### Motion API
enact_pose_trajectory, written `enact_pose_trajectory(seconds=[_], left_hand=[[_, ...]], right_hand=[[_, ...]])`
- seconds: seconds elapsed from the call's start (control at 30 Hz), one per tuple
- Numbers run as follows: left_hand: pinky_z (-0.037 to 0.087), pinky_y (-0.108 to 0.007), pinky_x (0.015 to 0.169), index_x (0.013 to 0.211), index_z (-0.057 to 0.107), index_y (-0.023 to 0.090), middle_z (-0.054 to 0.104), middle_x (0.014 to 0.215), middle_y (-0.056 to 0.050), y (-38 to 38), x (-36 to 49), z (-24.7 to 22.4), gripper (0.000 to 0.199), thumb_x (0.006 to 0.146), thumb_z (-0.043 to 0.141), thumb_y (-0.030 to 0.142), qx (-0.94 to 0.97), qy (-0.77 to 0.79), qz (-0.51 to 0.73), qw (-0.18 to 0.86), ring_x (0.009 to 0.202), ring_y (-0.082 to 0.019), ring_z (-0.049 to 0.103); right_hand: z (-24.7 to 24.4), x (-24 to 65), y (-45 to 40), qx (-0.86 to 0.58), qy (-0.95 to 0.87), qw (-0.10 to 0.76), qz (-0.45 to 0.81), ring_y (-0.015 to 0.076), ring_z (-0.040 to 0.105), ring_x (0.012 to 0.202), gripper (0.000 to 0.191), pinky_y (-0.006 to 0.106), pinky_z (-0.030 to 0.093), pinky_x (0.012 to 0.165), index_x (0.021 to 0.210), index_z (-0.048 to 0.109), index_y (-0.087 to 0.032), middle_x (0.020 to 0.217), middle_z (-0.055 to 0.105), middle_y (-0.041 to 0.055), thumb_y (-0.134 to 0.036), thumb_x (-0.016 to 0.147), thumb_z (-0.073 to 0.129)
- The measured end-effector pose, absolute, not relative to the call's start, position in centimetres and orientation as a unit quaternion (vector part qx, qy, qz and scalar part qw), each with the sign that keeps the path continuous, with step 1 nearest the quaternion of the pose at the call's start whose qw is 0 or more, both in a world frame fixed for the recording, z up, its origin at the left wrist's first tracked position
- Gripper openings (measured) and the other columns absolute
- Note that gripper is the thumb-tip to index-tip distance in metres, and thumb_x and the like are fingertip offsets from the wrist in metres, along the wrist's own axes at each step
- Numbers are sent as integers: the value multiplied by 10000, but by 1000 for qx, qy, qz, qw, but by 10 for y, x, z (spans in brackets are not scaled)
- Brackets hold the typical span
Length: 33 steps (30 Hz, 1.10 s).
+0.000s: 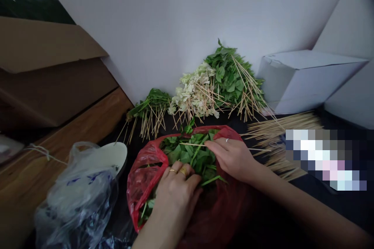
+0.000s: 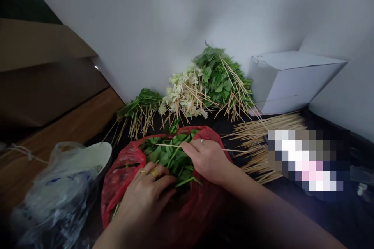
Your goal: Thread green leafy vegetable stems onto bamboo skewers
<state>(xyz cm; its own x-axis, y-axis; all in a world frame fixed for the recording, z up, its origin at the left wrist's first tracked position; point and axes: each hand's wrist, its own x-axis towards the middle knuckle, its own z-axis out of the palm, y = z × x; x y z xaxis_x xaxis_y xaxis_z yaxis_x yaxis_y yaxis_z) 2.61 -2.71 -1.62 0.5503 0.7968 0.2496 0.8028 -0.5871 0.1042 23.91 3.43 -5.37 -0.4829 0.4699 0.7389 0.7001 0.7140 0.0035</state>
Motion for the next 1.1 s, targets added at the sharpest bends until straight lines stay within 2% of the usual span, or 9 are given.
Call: enact_pose_trajectory(seconds=[0.07,0.17,0.33,0.5,0.6,0.7,0.83,0.9,1.1], left_hand=[[534,-460,719,795,746,222,741,845,-61,-25,27,-16,104,818,732,121,-885,-452,-107,5,858,-328,674],[514,-410,713,867,718,214,741,848,-46,-24,23,-12,121,882,644,119,-880,-445,-158,-44,824,-281,682],[511,-302,726,990,705,211,741,891,-34,-18,12,-1,125,950,591,178,-830,-458,-296,-117,821,-201,699],[503,-251,685,956,772,237,729,833,-22,-10,3,8,129,930,648,219,-815,-446,-327,-174,760,-168,689],[507,-250,698,970,808,266,737,841,-27,-10,0,7,153,899,688,205,-800,-444,-341,-218,772,-168,689],[524,-251,712,909,822,283,764,843,-30,-12,0,5,116,828,773,216,-710,-459,-428,-319,775,-173,694],[519,-177,627,844,817,277,739,718,10,-16,6,-1,178,692,906,304,-489,-402,-540,-555,643,-107,648],[509,-144,617,814,818,253,709,678,24,-19,11,-6,214,654,934,334,-426,-373,-552,-612,617,-78,617],[559,-164,702,811,781,208,753,812,1,-18,7,-11,213,684,922,306,-368,-405,-644,-534,736,-104,659]], right_hand=[[-52,237,32,-340,-847,389,-122,197,664,712,283,313,481,638,1047,694,-99,860,740,98,-100,999,415],[-47,234,25,-329,-845,420,-31,192,683,772,267,304,492,690,1050,680,-111,905,747,95,-94,990,420],[-33,233,10,-331,-797,433,259,136,652,756,232,258,475,696,1058,659,-173,846,706,16,-133,988,441],[-17,238,4,-341,-719,409,447,118,606,697,299,240,443,640,1106,660,-185,755,656,-5,-356,1051,420],[-14,238,5,-344,-721,377,469,113,588,670,330,235,421,615,984,682,-180,710,633,-11,-423,1036,463],[-16,235,6,-374,-740,344,440,97,538,601,314,232,377,569,805,645,-177,638,591,-30,-385,1009,528],[-21,230,2,-383,-743,338,432,96,527,588,264,231,365,554,817,627,-192,634,586,-45,-370,996,550],[-21,228,-2,-387,-748,329,427,97,524,588,261,231,361,549,814,620,-198,639,586,-47,-369,997,548],[-19,227,-7,-382,-782,322,372,90,543,632,229,232,382,615,806,618,-194,669,595,-50,-291,1000,546]])
